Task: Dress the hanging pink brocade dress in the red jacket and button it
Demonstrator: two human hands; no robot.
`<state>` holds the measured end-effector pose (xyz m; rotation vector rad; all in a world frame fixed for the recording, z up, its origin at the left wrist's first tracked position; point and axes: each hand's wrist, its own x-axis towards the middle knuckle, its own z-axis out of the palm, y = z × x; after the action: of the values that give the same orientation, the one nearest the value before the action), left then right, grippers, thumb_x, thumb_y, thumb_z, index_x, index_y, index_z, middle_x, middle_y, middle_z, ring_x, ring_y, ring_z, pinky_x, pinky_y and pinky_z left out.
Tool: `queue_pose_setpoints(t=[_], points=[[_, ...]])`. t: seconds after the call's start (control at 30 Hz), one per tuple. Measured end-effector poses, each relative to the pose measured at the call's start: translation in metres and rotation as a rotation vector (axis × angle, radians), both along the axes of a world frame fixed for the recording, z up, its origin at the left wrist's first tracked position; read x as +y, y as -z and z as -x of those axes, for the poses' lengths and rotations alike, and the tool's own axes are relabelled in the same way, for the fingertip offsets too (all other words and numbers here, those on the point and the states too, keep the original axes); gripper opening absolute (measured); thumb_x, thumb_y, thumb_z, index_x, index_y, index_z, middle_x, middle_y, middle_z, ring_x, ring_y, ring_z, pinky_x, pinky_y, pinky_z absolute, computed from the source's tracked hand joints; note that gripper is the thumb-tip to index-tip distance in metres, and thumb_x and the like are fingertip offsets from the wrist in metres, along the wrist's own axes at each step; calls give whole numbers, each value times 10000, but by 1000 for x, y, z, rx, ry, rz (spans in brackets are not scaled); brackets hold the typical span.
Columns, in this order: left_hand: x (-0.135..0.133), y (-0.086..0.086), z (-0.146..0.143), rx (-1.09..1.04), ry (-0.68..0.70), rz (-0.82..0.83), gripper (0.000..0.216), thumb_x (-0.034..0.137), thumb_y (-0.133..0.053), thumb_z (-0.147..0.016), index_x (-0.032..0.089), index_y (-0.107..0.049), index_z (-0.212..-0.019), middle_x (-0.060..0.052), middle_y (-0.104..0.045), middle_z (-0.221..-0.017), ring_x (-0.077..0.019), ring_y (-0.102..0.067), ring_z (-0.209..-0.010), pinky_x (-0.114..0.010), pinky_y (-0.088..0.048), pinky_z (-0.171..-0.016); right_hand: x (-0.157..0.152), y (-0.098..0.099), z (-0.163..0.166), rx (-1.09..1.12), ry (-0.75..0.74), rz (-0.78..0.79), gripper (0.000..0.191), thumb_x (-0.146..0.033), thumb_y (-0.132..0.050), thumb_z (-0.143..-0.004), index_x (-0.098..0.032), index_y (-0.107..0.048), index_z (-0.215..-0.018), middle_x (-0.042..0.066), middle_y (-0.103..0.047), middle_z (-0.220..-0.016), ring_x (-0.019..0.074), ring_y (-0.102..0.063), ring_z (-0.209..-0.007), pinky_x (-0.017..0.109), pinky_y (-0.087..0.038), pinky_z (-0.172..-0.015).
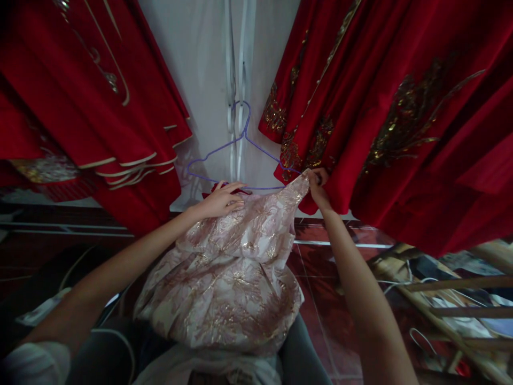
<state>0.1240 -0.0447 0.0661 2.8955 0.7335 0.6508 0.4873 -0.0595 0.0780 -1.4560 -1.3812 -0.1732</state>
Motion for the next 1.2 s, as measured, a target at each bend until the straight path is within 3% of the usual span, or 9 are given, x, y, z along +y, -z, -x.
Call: queue_pose_setpoints(t=[0.13,0.3,0.5,0.63,0.73,0.83,1.0,1.07,1.2], points=[[-4,-5,-8,1,12,93,260,382,-490,-943,252,-711,-984,-73,-424,-1494,-259,-364,-1388,-600,-143,-1117,14,-28,34,-1,-68,-47,403,-616,-436,-858,-234,-532,-776,53,-627,-740,212,-594,-717,346,-473,-678],[-6,-8,-20,-35,9,132,262,366,-485,-945,230,-708,-944,-78,-477,-1452,-256,-416,-1350,-580,-192,-1107,14,-57,93,-160,-120,-3,400,-584,-434,-896,-214,-586,-885,69,-659,-790,213,-601,-722,328,-444,-694],[-1,6,-5,-158,-37,49,296,387,-459,-955,221,-697,-897,-55,-527,-1407,-233,-444,-1324,-541,-182,-1126,6,-42,103,-152,-149,66,444,-615,-422,-898,-210,-601,-881,47,-668,-776,194,-594,-684,288,-413,-659],[-3,0,11,-197,9,47,263,390,-496,-939,226,-694,-881,-44,-512,-1427,-232,-444,-1325,-540,-167,-1135,-1,-36,100,-132,-175,94,450,-614,-421,-902,-214,-619,-845,29,-665,-750,178,-594,-664,267,-398,-627],[2,-9,21,-327,45,147,222,395,-573,-895,212,-694,-860,-68,-601,-1318,-212,-551,-1199,-458,-328,-1072,-9,-40,98,-181,-182,80,461,-614,-415,-906,-216,-641,-847,40,-681,-758,183,-600,-663,270,-401,-630],[16,-9,36,-627,-132,181,211,395,-651,-830,189,-697,-837,-73,-690,-1052,-184,-624,-997,-341,-449,-927,-13,-49,90,-246,-136,41,453,-607,-439,-899,-217,-667,-863,51,-696,-773,197,-612,-692,280,-409,-655],[43,21,80,-1104,-670,178,273,427,-645,-791,164,-691,-850,-9,-652,-780,-147,-591,-775,-227,-449,-728,-12,-60,75,-261,-138,69,448,-591,-440,-906,-220,-690,-876,39,-687,-725,186,-603,-663,282,-413,-656],[47,32,97,-1145,-711,252,306,443,-630,-790,152,-692,-864,2,-649,-738,-132,-577,-706,-207,-432,-670,-11,-61,73,-244,-168,97,453,-591,-429,-912,-221,-689,-879,30,-677,-705,175,-590,-634,278,-408,-641],[46,43,115,-1149,-599,381,393,502,-648,-763,145,-707,-916,-20,-690,-817,-131,-601,-735,-200,-437,-680,-9,-59,74,-218,-179,110,459,-606,-439,-903,-221,-687,-897,28,-671,-719,174,-588,-643,277,-405,-636]])
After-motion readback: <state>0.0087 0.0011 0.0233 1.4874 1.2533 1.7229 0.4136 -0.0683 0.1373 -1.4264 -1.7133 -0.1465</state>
